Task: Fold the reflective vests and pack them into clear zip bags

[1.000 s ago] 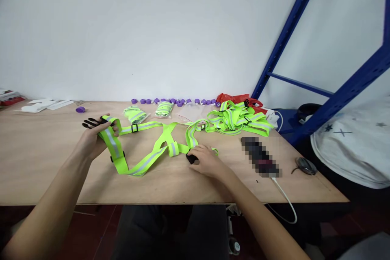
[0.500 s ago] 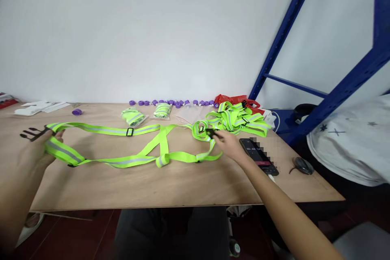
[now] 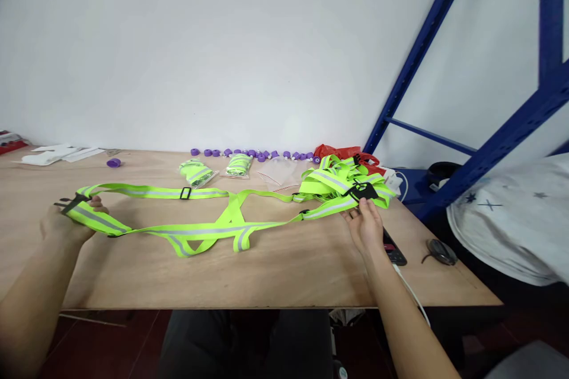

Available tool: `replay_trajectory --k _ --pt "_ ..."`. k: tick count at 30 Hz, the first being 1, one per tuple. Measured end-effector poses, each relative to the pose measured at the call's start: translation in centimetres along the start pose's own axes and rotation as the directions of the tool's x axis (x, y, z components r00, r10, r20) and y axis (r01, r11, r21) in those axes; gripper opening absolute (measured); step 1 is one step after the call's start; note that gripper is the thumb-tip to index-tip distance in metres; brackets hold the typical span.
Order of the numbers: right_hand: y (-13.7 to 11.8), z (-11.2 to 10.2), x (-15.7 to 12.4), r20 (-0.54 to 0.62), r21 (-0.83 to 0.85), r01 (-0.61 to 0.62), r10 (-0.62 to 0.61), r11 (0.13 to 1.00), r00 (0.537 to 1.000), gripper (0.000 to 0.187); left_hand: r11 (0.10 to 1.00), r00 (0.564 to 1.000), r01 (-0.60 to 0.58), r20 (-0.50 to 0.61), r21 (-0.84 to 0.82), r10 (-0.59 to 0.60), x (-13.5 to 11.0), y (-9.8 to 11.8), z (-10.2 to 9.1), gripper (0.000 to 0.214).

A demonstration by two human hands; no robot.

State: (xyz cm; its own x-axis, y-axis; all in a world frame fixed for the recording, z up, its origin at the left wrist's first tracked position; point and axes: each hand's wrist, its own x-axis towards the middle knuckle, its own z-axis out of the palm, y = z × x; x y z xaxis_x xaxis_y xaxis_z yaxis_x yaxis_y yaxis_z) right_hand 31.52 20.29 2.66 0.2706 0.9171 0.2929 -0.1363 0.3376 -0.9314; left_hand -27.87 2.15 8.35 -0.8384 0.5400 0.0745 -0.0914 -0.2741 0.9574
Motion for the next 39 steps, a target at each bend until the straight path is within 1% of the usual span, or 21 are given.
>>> replay_trajectory --k 3,5,6,8,9,10,11,12,13,14,15,16,17,19,21,23,27,29,33,36,39 --pt "-1.0 0.2 0.0 0.069 -0.061 0.005 0.000 0.998 0.998 0.051 0.980 0.990 0.128 0.076 -0.153 -0.118 -0.9 1.6 1.9 0.037" --pt "-1.6 0.6 -0.1 0.100 -0.128 0.050 -0.037 0.990 0.994 0.048 0.974 0.979 0.166 0.146 -0.151 -0.144 -1.9 2.5 3.6 0.032" --pt "-2.0 0.9 -0.2 0.111 -0.163 0.083 -0.066 0.983 0.992 0.045 0.982 0.971 0.161 0.194 -0.100 -0.140 -2.7 2.8 4.6 0.030" --pt "-2.9 2.0 -0.7 0.150 -0.226 0.160 -0.128 0.961 0.980 0.038 0.997 0.954 0.073 0.289 0.033 -0.080 -4.7 3.0 6.8 0.035" --pt "-3.3 2.7 -1.1 0.200 -0.277 0.235 -0.183 0.932 0.963 0.032 0.994 0.938 -0.005 0.345 0.106 -0.032 -5.9 3.0 7.9 0.042" --pt "-3.7 3.4 -1.6 0.273 -0.336 0.342 -0.257 0.878 0.927 0.025 0.979 0.914 -0.106 0.405 0.174 0.026 -7.3 3.0 9.1 0.049" --pt "-4.1 4.3 -2.2 0.371 -0.383 0.480 -0.344 0.790 0.862 0.019 0.947 0.870 -0.214 0.488 0.240 0.073 -8.8 2.9 10.3 0.053" --pt "-4.3 5.2 -2.8 0.484 -0.402 0.626 -0.426 0.668 0.765 0.019 0.909 0.821 -0.310 0.561 0.278 0.109 -10.3 2.7 11.4 0.052" --pt "-4.5 6.0 -3.5 0.587 -0.389 0.757 -0.493 0.524 0.643 0.022 0.868 0.750 -0.404 0.649 0.289 0.132 -11.8 2.5 12.4 0.047" --pt "-4.6 6.8 -4.2 0.661 -0.352 0.852 -0.542 0.387 0.519 0.027 0.829 0.670 -0.485 0.728 0.278 0.147 -13.2 2.2 13.2 0.043" --pt "-4.6 7.5 -4.8 0.699 -0.308 0.908 -0.579 0.284 0.418 0.030 0.803 0.608 -0.540 0.777 0.252 0.165 -14.4 1.7 13.9 0.039" --pt "-4.6 8.2 -5.4 0.718 -0.271 0.940 -0.608 0.206 0.340 0.031 0.786 0.559 -0.577 0.809 0.222 0.182 -15.4 1.1 14.4 0.037" --pt "-4.6 8.7 -6.0 0.721 -0.250 0.957 -0.631 0.149 0.287 0.033 0.781 0.529 -0.595 0.825 0.193 0.199 -16.2 0.5 14.7 0.037" --pt "-4.4 9.3 -6.9 0.706 -0.235 0.968 -0.670 0.087 0.231 0.037 0.790 0.505 -0.595 0.834 0.148 0.223 -17.3 -0.8 15.0 0.038" --pt "-4.3 9.6 -7.5 0.693 -0.218 0.973 -0.689 0.078 0.211 0.043 0.805 0.496 -0.580 0.839 0.126 0.225 -17.9 -1.8 14.9 0.040" --pt "-4.1 9.6 -7.8 0.680 -0.199 0.975 -0.703 0.095 0.207 0.051 0.818 0.499 -0.561 0.839 0.123 0.216 -18.2 -2.5 14.7 0.042" --pt "-3.7 9.5 -8.0 0.654 -0.182 0.971 -0.717 0.157 0.239 0.063 0.837 0.526 -0.537 0.819 0.109 0.231 -18.1 -3.0 14.7 0.043" --pt "-3.6 9.5 -8.0 0.653 -0.188 0.965 -0.711 0.180 0.260 0.060 0.842 0.534 -0.529 0.813 0.108 0.232 -18.0 -3.1 14.7 0.043" --pt "-3.6 9.6 -8.5 0.677 -0.190 0.960 -0.681 0.206 0.280 0.051 0.835 0.540 -0.525 0.823 0.165 0.177 -18.0 -3.4 14.5 0.043" --pt "-3.3 9.7 -9.1 0.703 -0.181 0.958 -0.652 0.222 0.284 0.044 0.806 0.513 -0.560 0.844 0.192 0.155 -18.2 -3.9 14.3 0.044" --pt "-2.8 10.1 -9.7 0.725 -0.171 0.961 -0.633 0.216 0.271 0.041 0.769 0.482 -0.611 0.859 0.186 0.174 -18.4 -4.5 14.3 0.046"
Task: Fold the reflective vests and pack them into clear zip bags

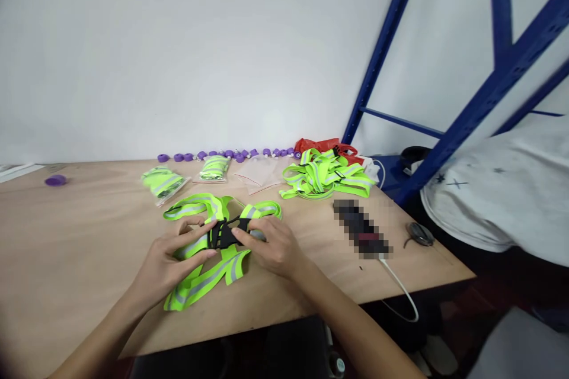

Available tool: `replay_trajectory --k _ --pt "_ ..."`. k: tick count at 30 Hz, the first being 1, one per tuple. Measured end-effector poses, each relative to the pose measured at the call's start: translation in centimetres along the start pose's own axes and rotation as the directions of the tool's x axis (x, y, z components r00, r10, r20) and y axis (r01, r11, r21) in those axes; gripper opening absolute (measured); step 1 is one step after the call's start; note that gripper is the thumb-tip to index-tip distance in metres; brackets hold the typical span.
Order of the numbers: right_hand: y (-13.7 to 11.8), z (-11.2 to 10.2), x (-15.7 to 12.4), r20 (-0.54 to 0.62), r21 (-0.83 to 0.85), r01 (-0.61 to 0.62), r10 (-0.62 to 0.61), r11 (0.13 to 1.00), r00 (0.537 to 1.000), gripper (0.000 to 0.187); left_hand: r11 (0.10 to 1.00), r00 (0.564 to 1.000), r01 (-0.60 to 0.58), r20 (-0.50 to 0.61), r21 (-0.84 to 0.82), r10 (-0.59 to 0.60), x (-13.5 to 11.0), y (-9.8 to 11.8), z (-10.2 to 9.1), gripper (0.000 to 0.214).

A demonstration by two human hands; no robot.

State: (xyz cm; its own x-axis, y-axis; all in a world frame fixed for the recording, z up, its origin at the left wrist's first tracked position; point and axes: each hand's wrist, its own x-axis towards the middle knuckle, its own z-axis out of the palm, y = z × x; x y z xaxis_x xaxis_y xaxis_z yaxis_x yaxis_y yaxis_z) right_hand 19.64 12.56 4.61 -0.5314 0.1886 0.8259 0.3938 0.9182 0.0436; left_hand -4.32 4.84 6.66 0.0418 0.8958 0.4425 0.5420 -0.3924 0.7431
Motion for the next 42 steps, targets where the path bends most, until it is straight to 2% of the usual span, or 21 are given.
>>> replay_trajectory --k 4,7,9,11,14,18,20,21,23,25,27,29,31,32,34,35,36,38,39,40,42 --pt "-0.2 0.8 -0.3 0.087 -0.016 -0.036 0.037 0.999 0.995 0.044 0.995 1.000 -0.016 -0.001 0.098 0.016 -0.2 -0.3 0.6 0.047" --pt "0.5 0.4 -0.9 0.213 -0.053 -0.139 0.147 0.989 0.966 0.055 0.962 0.999 0.005 0.042 0.273 -0.017 -0.6 -0.9 0.2 0.058" --pt "1.5 -0.5 -1.4 0.280 -0.075 -0.251 0.263 0.965 0.923 0.067 0.906 0.993 0.024 0.095 0.423 -0.071 -0.9 -1.6 -0.8 0.065" --pt "2.8 -1.9 -1.7 0.282 -0.061 -0.389 0.389 0.919 0.877 0.074 0.849 0.984 0.025 0.136 0.527 -0.113 -1.0 -2.4 -2.5 0.068" --pt "5.1 -4.2 -1.4 0.237 0.000 -0.530 0.515 0.848 0.824 0.067 0.839 0.994 0.033 0.073 0.543 -0.086 -0.2 -3.6 -5.9 0.067" --pt "8.4 -5.0 0.6 0.185 0.135 -0.685 0.661 0.716 0.727 0.045 0.907 0.993 0.114 -0.045 0.406 -0.105 2.8 -3.7 -9.7 0.047" --pt "10.1 -4.4 2.2 0.162 0.175 -0.730 0.712 0.661 0.684 0.035 0.944 0.988 0.156 -0.037 0.291 -0.151 5.2 -3.0 -10.8 0.035" --pt "11.0 -4.2 3.2 0.153 0.178 -0.735 0.720 0.654 0.677 0.032 0.960 0.983 0.180 -0.019 0.215 -0.180 6.5 -2.5 -11.3 0.029" --pt "12.8 -4.3 5.6 0.150 0.163 -0.732 0.717 0.662 0.681 0.031 0.968 0.968 0.247 0.029 0.036 -0.248 9.6 -1.3 -12.3 0.025" --pt "14.4 -5.5 8.2 0.154 0.133 -0.716 0.700 0.685 0.698 0.029 0.942 0.953 0.296 -0.011 -0.156 -0.301 12.5 0.5 -13.7 0.024" --pt "15.3 -7.5 10.7 0.139 0.078 -0.681 0.669 0.728 0.731 0.026 0.920 0.959 0.198 -0.126 -0.337 -0.253 14.5 2.7 -15.3 0.024" --pt "15.2 -9.9 12.3 0.120 -0.003 -0.630 0.626 0.776 0.771 0.026 0.903 0.976 0.051 -0.172 -0.427 -0.137 15.0 5.0 -16.5 0.029" --pt "14.1 -11.7 12.3 0.135 -0.093 -0.575 0.582 0.813 0.802 0.032 0.920 0.989 -0.033 -0.142 -0.392 -0.025 13.6 6.7 -17.1 0.034" --pt "13.3 -12.3 11.5 0.159 -0.125 -0.554 0.567 0.823 0.808 0.035 0.947 0.993 -0.054 -0.119 -0.316 0.017 12.2 7.1 -17.0 0.035" --pt "11.4 -12.7 8.0 0.221 -0.211 -0.498 0.537 0.841 0.814 0.033 0.995 0.995 -0.077 -0.065 -0.063 0.073 8.1 6.6 -16.3 0.035" --pt "10.4 -12.5 5.5 0.258 -0.254 -0.465 0.522 0.848 0.813 0.029 0.992 0.994 -0.095 -0.039 0.084 0.098 5.7 5.7 -15.7 0.034" --pt "9.5 -12.2 2.7 0.302 -0.361 -0.371 0.484 0.855 0.821 0.026 0.970 0.994 -0.106 0.032 0.220 0.102 3.2 4.6 -14.9 0.032" --pt "7.7 -11.3 -2.9 0.455 -0.475 -0.189 0.424 0.859 0.783 0.023 0.926 0.983 -0.124 0.173 0.357 0.065 -1.8 1.8 -12.9 0.030" --pt "6.9 -10.8 -5.4 0.500 -0.491 -0.155 0.423 0.857 0.756 0.023 0.914 0.966 -0.135 0.255 0.383 0.036 -3.9 0.4 -11.9 0.031" --pt "6.2 -10.5 -7.5 0.555 -0.471 -0.147 0.422 0.870 0.717 0.022 0.895 0.945 -0.156 0.326 0.418 0.013 -5.8 -0.8 -10.9 0.030" --pt "4.6 -10.0 -10.3 0.623 -0.389 -0.212 0.426 0.896 0.656 0.023 0.859 0.910 -0.232 0.413 0.457 0.026 -8.5 -2.6 -9.0 0.037"
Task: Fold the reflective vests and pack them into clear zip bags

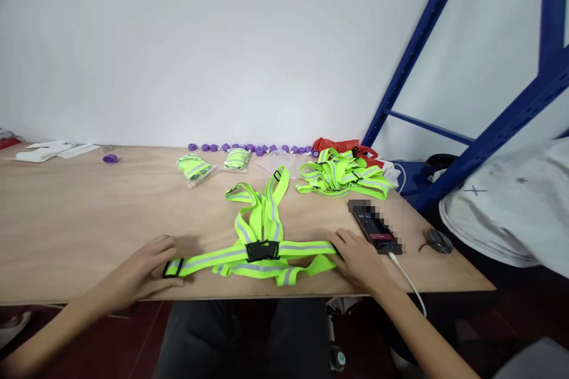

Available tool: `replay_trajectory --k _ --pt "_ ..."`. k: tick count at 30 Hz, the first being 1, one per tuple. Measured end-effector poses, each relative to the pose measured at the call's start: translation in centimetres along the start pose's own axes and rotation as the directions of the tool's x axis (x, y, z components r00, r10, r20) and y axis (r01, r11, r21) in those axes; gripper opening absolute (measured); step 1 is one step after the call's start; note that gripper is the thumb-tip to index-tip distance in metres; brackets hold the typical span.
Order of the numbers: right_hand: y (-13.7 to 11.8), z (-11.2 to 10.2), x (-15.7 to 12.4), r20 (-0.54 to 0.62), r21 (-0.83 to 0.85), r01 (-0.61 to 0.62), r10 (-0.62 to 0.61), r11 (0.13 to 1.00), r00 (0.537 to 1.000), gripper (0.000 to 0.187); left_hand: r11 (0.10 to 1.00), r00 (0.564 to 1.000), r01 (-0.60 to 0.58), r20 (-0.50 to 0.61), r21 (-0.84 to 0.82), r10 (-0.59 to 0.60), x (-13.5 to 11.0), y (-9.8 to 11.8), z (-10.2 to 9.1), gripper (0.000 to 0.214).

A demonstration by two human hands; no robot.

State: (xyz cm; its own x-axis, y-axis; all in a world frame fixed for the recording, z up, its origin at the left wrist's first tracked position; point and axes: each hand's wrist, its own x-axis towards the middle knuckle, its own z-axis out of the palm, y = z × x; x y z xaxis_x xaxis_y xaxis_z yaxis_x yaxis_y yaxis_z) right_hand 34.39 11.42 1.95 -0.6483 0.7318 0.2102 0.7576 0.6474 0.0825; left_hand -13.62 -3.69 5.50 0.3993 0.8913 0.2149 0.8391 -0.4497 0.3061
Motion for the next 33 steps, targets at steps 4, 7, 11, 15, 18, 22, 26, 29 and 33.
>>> replay_trajectory --k 4,7,11,15,18,22,26,29,33 --pt "-3.0 1.0 -2.1 -0.086 0.150 -0.010 0.023 0.989 0.996 0.080 0.973 0.990 -0.132 -0.032 0.187 0.141 -1.0 1.5 3.3 0.078" --pt "-6.1 1.3 -2.8 -0.196 0.065 0.116 -0.101 0.991 0.975 0.103 0.928 0.966 -0.235 -0.037 0.290 0.256 -1.2 3.1 4.7 0.068" --pt "-9.4 2.1 -2.7 -0.278 -0.025 0.235 -0.232 0.972 0.932 0.068 0.908 0.956 -0.242 -0.075 0.343 0.283 -1.3 4.5 6.2 0.050" --pt "-10.3 2.3 -2.5 -0.352 -0.035 0.187 -0.187 0.982 0.917 0.048 0.920 0.963 -0.187 -0.120 0.344 0.241 -0.8 5.1 5.9 0.049" --pt "-8.9 2.1 -2.7 -0.315 0.007 0.137 -0.127 0.991 0.940 0.068 0.929 0.965 -0.213 -0.081 0.303 0.248 -0.5 4.6 4.6 0.048" --pt "-5.6 1.4 -3.2 -0.189 0.063 0.037 -0.025 0.997 0.982 0.056 0.972 0.981 -0.162 -0.075 0.169 0.177 -1.2 2.8 3.2 0.041" --pt "-7.7 -0.9 -2.7 -0.339 -0.053 -0.039 0.018 0.998 0.940 0.044 0.995 0.990 -0.058 -0.127 0.079 0.068 -1.6 1.6 2.3 0.036" --pt "-13.3 -2.1 -1.2 -0.394 -0.030 0.033 -0.042 0.999 0.918 0.047 0.993 0.966 -0.046 -0.248 0.106 0.071 0.1 1.7 1.0 0.027" --pt "-18.9 -0.7 0.8 -0.320 0.051 0.150 -0.126 0.987 0.939 0.041 0.972 0.833 -0.134 -0.509 0.193 0.216 6.2 4.5 0.2 0.026"
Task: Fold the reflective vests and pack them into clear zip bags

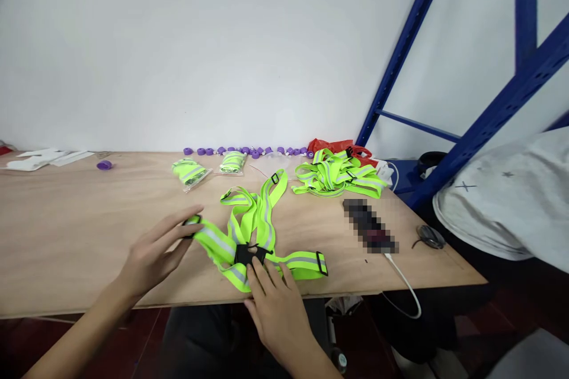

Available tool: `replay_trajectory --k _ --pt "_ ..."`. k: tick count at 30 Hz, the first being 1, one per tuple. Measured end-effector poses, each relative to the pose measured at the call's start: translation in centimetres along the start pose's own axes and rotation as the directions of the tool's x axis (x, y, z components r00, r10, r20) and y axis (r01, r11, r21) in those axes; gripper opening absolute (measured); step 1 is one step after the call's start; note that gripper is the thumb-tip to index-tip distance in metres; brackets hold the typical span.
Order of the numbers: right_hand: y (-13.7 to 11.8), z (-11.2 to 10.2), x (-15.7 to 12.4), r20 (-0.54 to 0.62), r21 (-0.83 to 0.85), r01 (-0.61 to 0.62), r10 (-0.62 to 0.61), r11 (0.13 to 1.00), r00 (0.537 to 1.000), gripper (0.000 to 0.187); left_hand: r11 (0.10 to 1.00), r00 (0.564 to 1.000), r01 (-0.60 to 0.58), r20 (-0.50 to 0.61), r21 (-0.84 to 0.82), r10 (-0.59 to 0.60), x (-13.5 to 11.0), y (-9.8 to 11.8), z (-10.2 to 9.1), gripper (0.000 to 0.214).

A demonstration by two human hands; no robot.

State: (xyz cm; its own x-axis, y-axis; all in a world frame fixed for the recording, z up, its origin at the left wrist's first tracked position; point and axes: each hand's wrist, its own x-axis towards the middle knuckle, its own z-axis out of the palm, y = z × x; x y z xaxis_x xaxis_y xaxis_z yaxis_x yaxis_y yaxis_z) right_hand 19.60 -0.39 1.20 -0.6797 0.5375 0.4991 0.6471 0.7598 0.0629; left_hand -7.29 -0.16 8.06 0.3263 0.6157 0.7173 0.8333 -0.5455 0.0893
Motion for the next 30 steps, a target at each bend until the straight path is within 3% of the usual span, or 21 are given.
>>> replay_trajectory --k 2,3,5,6,8,10,12,13,14,16,18,20,22,24,26,27,28,30 --pt "-0.6 1.4 0.3 0.009 0.041 -0.026 0.025 0.999 1.000 0.037 0.996 0.990 -0.078 -0.115 0.037 0.082 2.9 2.1 3.1 0.022" --pt "-0.5 1.9 0.2 0.016 0.067 -0.048 0.047 0.997 0.999 0.036 0.994 0.989 -0.103 -0.097 0.045 0.107 3.9 3.3 5.1 0.020" --pt "-0.1 2.0 -0.1 0.046 0.138 -0.078 0.073 0.987 0.996 0.033 0.995 0.982 -0.095 0.167 0.020 0.090 4.9 5.7 8.9 0.021" --pt "0.4 1.8 -0.5 0.057 0.179 -0.070 0.060 0.981 0.997 0.031 0.998 0.953 -0.064 0.297 0.013 0.057 4.8 6.6 10.4 0.022" --pt "1.6 0.8 -1.8 0.000 0.241 0.007 -0.007 0.970 1.000 0.030 1.000 0.901 0.022 0.434 -0.003 -0.018 4.1 7.9 12.2 0.025" --pt "3.3 -0.1 -3.5 -0.167 0.189 -0.004 0.036 0.982 0.985 0.034 0.998 0.884 0.050 0.466 -0.032 -0.030 2.8 8.5 12.3 0.030" --pt "5.4 -0.7 -5.0 -0.299 0.068 -0.282 0.289 0.957 0.909 0.032 0.997 0.881 0.040 0.473 -0.068 -0.004 1.6 8.9 11.3 0.034" --pt "6.4 -0.7 -5.5 -0.301 0.024 -0.447 0.433 0.894 0.850 0.034 0.996 0.880 0.047 0.475 -0.082 -0.003 1.0 9.1 10.8 0.037" --pt "7.3 -0.7 -5.8 -0.260 -0.003 -0.573 0.552 0.820 0.792 0.039 0.993 0.880 0.068 0.475 -0.092 -0.016 0.5 9.4 10.2 0.042" --pt "8.9 -0.5 -5.7 -0.075 0.021 -0.682 0.682 0.731 0.728 0.042 0.986 0.884 0.130 0.463 -0.100 -0.069 -0.4 9.9 9.6 0.048" --pt "9.9 -0.5 -4.9 0.124 0.167 -0.722 0.712 0.671 0.691 0.035 0.982 0.889 0.163 0.446 -0.100 -0.102 -1.1 10.3 9.5 0.044" --pt "10.2 -0.8 -3.4 0.226 0.346 -0.742 0.716 0.575 0.660 0.028 0.983 0.898 0.151 0.430 -0.104 -0.093 -1.6 10.5 9.7 0.037" --pt "9.4 -1.2 -1.3 0.197 0.467 -0.698 0.705 0.543 0.681 0.022 0.987 0.908 0.127 0.411 -0.096 -0.077 -1.9 10.8 10.1 0.036" --pt "7.5 -1.3 1.3 0.108 0.479 -0.566 0.595 0.671 0.796 0.026 0.989 0.909 0.138 0.403 -0.056 -0.104 -2.0 11.1 10.4 0.034" --pt "5.1 -0.8 3.9 0.079 0.406 -0.320 0.317 0.856 0.945 0.039 0.986 0.889 0.164 0.436 -0.016 -0.141 -2.1 11.3 10.7 0.029" --pt "4.1 -0.4 5.0 0.099 0.364 -0.196 0.172 0.910 0.980 0.042 0.984 0.874 0.177 0.462 -0.015 -0.150 -2.2 11.3 10.7 0.027" --pt "3.2 0.1 5.8 0.132 0.340 -0.098 0.055 0.935 0.990 0.042 0.981 0.864 0.191 0.480 -0.036 -0.151 -2.4 11.2 10.6 0.025" --pt "2.4 1.0 6.7 0.200 0.348 -0.019 -0.055 0.937 0.978 0.038 0.962 0.868 0.221 0.482 -0.160 -0.120 -2.9 10.7 9.8 0.024"
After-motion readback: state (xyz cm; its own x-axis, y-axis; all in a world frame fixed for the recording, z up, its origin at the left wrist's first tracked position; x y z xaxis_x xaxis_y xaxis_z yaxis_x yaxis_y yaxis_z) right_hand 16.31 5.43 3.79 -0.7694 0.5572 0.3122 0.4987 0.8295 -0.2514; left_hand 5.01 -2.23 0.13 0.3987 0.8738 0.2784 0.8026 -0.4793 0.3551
